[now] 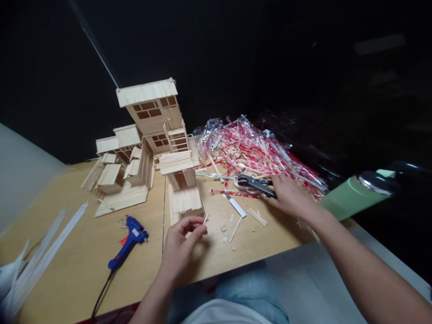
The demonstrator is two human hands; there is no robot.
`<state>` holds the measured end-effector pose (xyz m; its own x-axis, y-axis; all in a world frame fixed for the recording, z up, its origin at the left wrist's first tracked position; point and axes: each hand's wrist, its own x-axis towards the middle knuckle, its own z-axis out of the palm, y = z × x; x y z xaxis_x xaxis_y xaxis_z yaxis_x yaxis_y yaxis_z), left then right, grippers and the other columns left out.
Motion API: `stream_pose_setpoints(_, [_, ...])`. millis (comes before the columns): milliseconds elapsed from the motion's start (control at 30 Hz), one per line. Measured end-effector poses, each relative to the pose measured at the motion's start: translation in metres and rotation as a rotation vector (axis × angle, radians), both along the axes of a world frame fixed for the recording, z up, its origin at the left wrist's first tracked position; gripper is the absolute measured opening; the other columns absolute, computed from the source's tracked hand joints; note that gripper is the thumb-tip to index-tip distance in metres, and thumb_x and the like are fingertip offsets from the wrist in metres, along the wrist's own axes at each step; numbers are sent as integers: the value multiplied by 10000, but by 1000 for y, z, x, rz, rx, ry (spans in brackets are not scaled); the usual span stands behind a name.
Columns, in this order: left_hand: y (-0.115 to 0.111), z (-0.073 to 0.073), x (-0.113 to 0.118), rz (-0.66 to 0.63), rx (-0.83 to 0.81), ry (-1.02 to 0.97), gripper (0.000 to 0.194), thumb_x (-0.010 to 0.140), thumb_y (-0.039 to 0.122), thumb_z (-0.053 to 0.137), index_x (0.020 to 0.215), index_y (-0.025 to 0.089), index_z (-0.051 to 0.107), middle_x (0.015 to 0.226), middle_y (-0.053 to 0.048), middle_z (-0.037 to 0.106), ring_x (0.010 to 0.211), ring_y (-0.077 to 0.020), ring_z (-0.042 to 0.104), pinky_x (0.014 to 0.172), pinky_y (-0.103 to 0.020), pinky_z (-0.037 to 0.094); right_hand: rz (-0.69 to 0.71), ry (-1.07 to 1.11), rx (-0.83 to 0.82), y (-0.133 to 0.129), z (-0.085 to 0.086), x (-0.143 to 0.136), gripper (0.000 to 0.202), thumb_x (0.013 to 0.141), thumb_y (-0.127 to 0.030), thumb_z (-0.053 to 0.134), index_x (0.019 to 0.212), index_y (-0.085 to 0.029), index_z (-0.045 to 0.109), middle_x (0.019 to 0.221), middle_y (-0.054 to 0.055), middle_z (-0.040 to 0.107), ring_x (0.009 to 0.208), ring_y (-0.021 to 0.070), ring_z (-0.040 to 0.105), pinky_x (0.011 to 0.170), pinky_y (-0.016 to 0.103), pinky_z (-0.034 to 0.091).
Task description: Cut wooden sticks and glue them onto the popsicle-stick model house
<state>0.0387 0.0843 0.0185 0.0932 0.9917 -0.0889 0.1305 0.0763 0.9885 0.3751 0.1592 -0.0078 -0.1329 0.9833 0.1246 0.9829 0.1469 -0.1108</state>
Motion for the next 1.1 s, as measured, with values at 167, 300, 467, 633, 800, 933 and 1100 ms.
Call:
stream_pose_setpoints(167, [9, 4, 9, -14, -3, -65, 210, 796, 338, 683, 843, 134, 707, 686, -49, 706, 629, -145, 603, 637, -250, 471, -21, 476, -76, -54, 16, -43, 421, 859, -455, 522, 1116, -139, 626, 1052, 149, 686, 972, 325, 638, 859, 437, 500])
stream_pose_setpoints(300, [16, 8, 22, -67, 32, -91, 236, 827, 362, 663, 855, 132, 710, 666, -47, 700, 600, -137, 589, 603, -237, 458, 21, 999, -469, -99, 26, -80, 456, 861, -538, 593, 1121, -170, 667, 1039, 94, 719, 935, 278, 665, 827, 380, 529])
stream_pose_setpoints(467, [20, 13, 27, -109, 92, 32, 241, 861, 361, 633, 850, 136, 720, 666, -47, 697, 599, -143, 603, 575, -229, 446, 48, 1104, -522, -118, 34, -96, 441, 870, -496, 623, 1177, -184, 667, 1098, 94, 713, 1041, 295, 640, 915, 408, 507])
stream_pose_setpoints(633, [20, 18, 24, -138, 148, 202, 199, 869, 309, 611, 829, 150, 724, 690, -42, 709, 620, -149, 626, 593, -228, 447, 80, 989, -472, -111, 45, -99, 335, 880, -415, 606, 1115, -193, 696, 970, 67, 734, 951, 280, 653, 809, 352, 517])
stream_pose_setpoints(800, [21, 24, 23, -159, 169, 316, 217, 874, 289, 582, 782, 151, 722, 667, -47, 705, 594, -157, 611, 575, -240, 422, 38, 821, -374, -109, 34, -102, 339, 872, -494, 580, 964, -200, 722, 853, 65, 732, 802, 268, 655, 730, 345, 501])
stream_pose_setpoints(933, [21, 24, 24, -198, 166, 418, 231, 879, 269, 560, 764, 174, 737, 679, -54, 723, 604, -180, 626, 598, -266, 412, -36, 740, -310, -112, 7, -97, 445, 833, -595, 577, 1002, -214, 731, 933, 97, 750, 916, 329, 661, 808, 402, 510])
stream_pose_setpoints(1100, [20, 19, 28, -190, 222, 504, 202, 851, 240, 585, 749, 207, 757, 704, -62, 743, 643, -215, 636, 666, -307, 411, -58, 756, -251, -115, -8, -95, 435, 771, -664, 597, 848, -263, 748, 829, 85, 764, 825, 339, 680, 710, 374, 537])
